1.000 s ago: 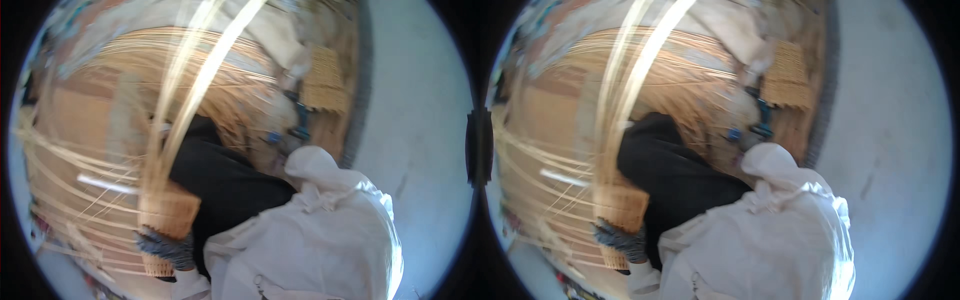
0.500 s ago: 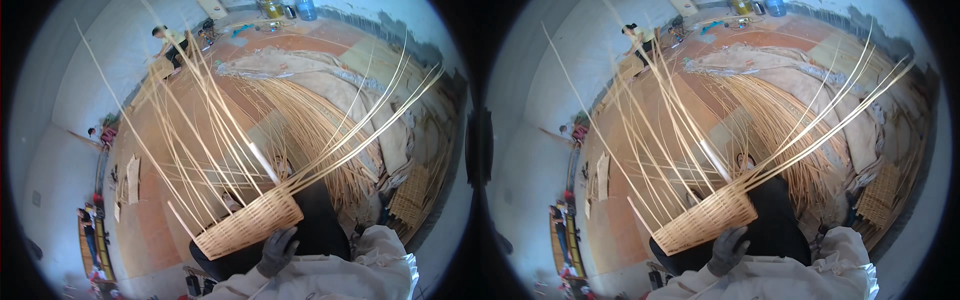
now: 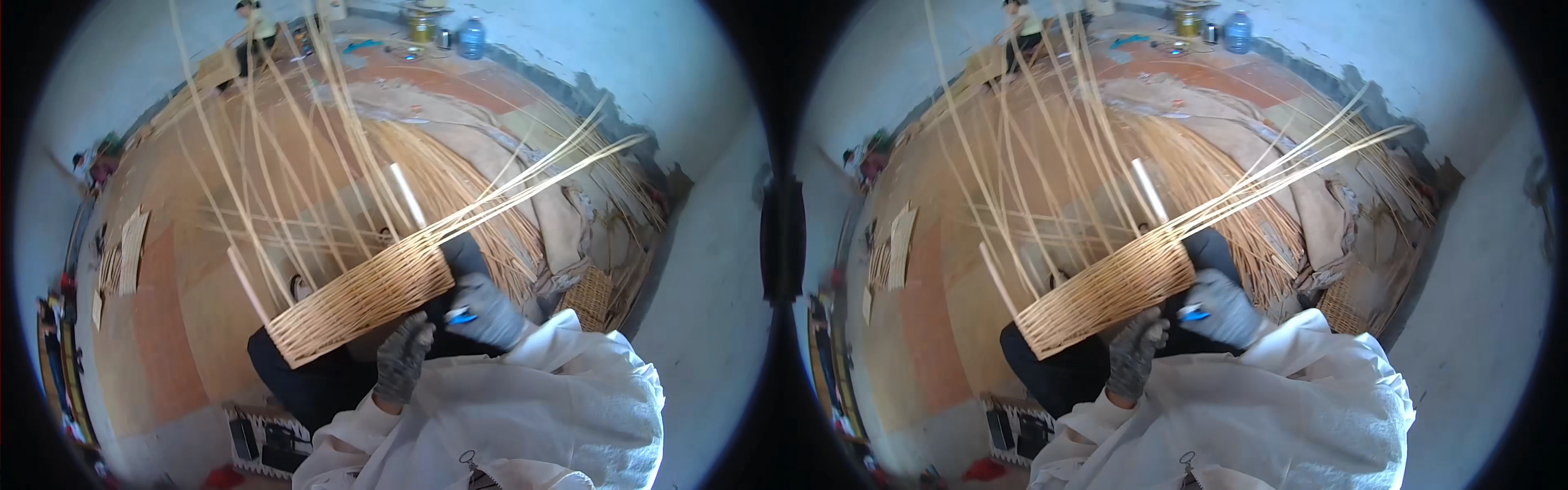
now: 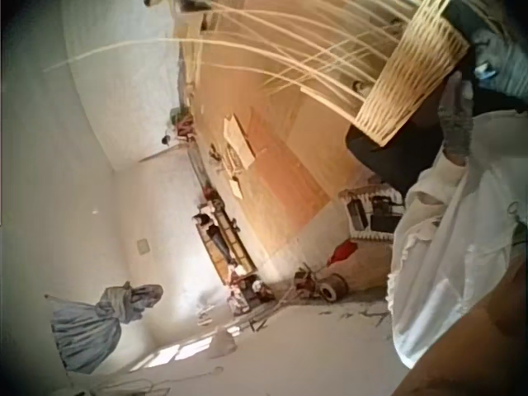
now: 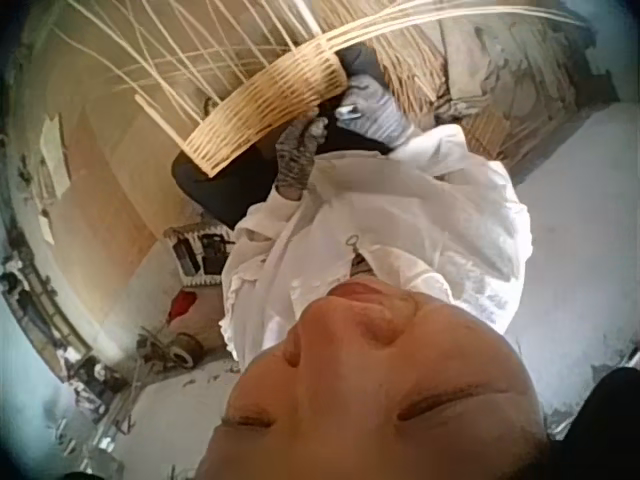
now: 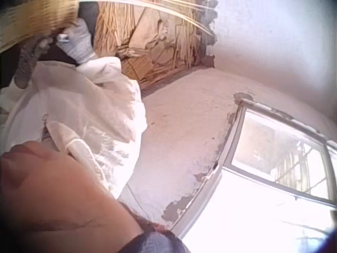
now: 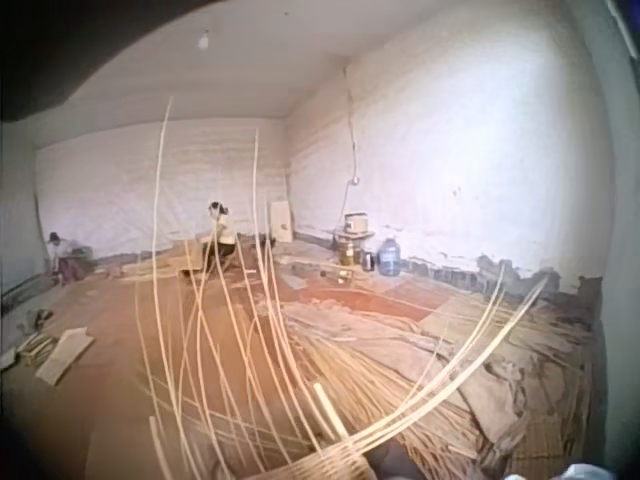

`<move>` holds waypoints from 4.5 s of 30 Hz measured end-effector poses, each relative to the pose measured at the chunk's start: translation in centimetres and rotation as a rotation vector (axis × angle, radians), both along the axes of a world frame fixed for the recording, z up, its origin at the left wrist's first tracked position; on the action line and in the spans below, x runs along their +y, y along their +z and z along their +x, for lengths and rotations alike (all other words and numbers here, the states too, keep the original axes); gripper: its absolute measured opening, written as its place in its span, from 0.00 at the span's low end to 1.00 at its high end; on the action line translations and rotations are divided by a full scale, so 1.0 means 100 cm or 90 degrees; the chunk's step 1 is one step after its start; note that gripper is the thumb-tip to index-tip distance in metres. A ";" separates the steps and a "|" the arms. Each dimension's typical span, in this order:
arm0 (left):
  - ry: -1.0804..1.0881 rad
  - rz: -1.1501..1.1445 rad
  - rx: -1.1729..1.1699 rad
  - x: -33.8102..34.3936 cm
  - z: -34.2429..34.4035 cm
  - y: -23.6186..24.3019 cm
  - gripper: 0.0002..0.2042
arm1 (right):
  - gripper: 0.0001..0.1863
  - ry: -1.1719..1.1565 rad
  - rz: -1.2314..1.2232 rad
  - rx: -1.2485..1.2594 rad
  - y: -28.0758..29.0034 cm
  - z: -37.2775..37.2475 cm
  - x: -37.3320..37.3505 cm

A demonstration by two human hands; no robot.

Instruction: The person weaves a rectangular basket using thin wooden strips, interlacing them through a vertical frame held between their legs. They periodically use a tape measure to check the dimensions of the basket while continuing the weaving process.

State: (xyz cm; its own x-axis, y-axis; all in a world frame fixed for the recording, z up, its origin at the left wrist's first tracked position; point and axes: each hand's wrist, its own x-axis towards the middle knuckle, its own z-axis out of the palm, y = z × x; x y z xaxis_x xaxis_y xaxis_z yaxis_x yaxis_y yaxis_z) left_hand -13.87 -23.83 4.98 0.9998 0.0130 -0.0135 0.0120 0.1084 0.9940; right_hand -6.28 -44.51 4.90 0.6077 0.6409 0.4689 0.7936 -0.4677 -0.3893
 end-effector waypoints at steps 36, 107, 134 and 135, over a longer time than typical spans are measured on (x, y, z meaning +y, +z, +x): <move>0.413 0.399 0.128 0.360 0.162 -0.013 0.09 | 0.14 -0.051 -0.277 -0.010 0.037 0.319 0.039; 0.342 -0.318 -0.192 0.164 0.088 0.070 0.14 | 0.27 -0.377 0.033 0.209 0.061 0.298 0.060; 0.338 -0.174 -0.171 0.176 0.055 0.057 0.16 | 0.31 -0.357 0.050 0.367 0.086 0.247 0.057; 0.387 -0.188 -0.117 0.194 0.052 0.048 0.16 | 0.34 -0.328 0.064 0.366 0.090 0.225 0.063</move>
State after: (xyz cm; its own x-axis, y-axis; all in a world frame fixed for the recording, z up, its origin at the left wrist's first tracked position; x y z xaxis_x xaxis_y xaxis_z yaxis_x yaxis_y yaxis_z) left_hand -8.70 -4.45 9.83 0.8029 0.5924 0.0670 -0.3023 0.3077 0.9022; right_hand 16.18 -38.23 13.91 0.9826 0.1832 0.0306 0.1465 -0.6630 -0.7342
